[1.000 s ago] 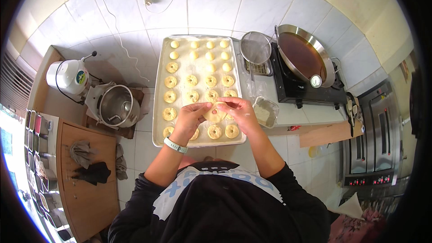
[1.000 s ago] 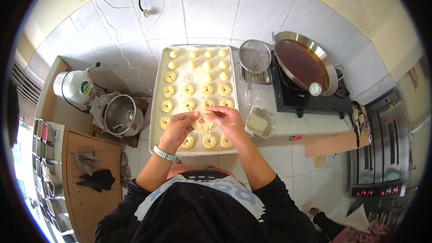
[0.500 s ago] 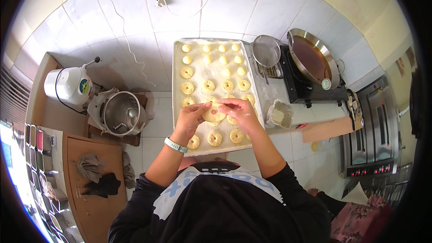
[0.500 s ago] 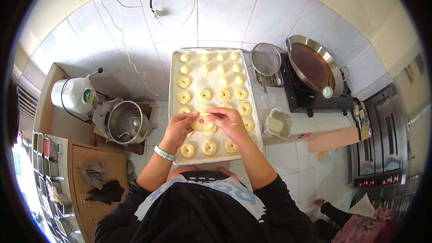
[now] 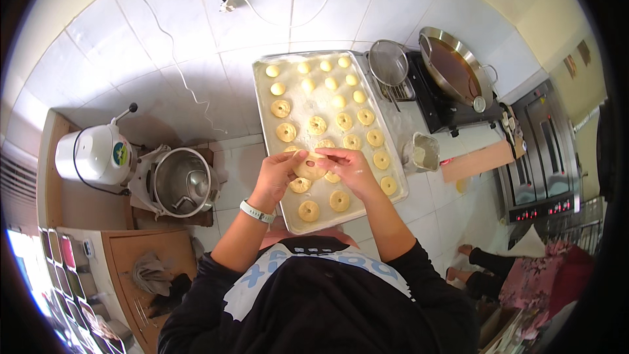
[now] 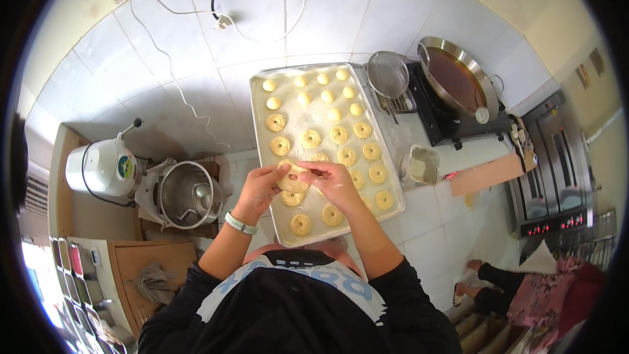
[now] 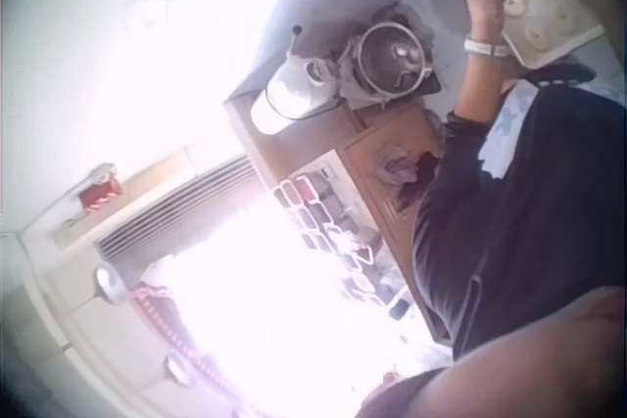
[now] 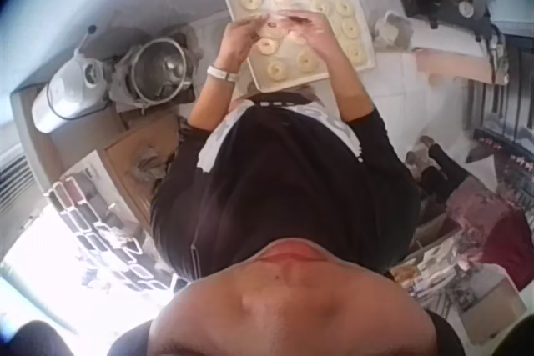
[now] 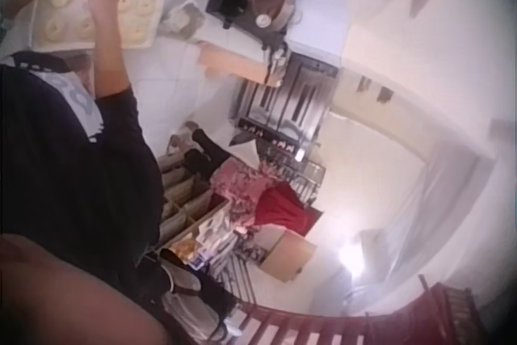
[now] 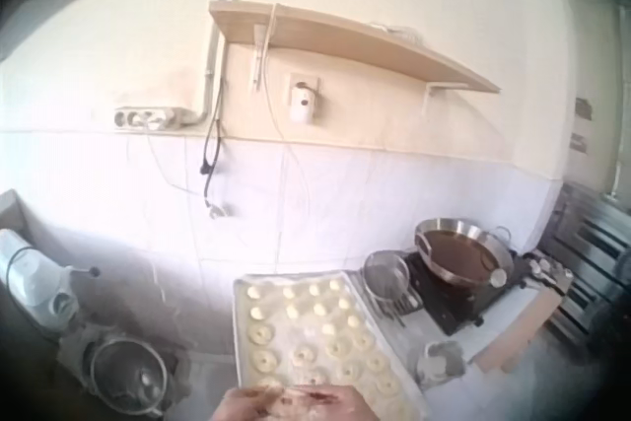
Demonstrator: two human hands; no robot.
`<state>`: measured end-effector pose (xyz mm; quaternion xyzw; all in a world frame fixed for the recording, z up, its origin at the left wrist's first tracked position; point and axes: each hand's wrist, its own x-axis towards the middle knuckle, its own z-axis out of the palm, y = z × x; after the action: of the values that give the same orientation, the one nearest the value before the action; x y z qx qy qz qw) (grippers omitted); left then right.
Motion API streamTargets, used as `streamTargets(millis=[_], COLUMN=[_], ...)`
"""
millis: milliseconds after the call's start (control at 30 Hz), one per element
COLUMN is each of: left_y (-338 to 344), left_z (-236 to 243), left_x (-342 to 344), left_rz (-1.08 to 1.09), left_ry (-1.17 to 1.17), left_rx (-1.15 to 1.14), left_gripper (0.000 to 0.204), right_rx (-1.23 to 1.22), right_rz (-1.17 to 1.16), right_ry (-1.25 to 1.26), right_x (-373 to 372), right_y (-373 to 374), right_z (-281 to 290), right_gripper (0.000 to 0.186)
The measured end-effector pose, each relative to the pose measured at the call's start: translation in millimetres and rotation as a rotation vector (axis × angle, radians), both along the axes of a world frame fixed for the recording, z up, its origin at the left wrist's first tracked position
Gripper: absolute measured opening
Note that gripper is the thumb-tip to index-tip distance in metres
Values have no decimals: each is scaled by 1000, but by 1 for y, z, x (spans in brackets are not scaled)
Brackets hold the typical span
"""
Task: The person prepares doughnuts by hand, using their fingers to create a hole in the center of dough rounds on a tray, and periodically dipping their hands into a container of flour.
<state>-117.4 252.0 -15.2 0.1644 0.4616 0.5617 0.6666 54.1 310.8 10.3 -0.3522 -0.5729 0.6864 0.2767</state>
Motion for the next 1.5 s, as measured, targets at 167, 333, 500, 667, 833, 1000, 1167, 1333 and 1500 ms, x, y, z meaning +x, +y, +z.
streamTargets(millis=[167,333,500,667,833,1000,1167,1333,1500], left_y=[5,12,21,28,37,51,35,2,-8], left_z=[-4,-3,-7,-7,-15,-24,-49,-73,-74], left_x=[-11,-13,-13,-9,-7,-7,-34,-38,-30], left_rz=[-181,-162,-269,-365,-378,-134,168,412,501], left_ry=[4,-35,69,134,157,502,371,244,175], left_rx=[-23,-25,-3,-44,-22,49,-26,-151,-239], left_gripper=[32,32,34,33,33,38,35,29,27], right_rx=[82,36,78,-2,-264,-489,-504,-314,-149], right_rz=[-75,-157,-126,-81,-19,81,-137,-106,62], right_ry=[-67,-124,-115,-162,-131,-112,-83,-157,-306], right_x=[-11,-4,-5,3,7,12,12,-28,-72], right_y=[-11,-10,-13,-3,17,58,139,221,251], right_z=[-10,-6,-9,-13,-23,-61,-93,-138,-160], right_gripper=[29,30,35,44,42,39,34,35,33])
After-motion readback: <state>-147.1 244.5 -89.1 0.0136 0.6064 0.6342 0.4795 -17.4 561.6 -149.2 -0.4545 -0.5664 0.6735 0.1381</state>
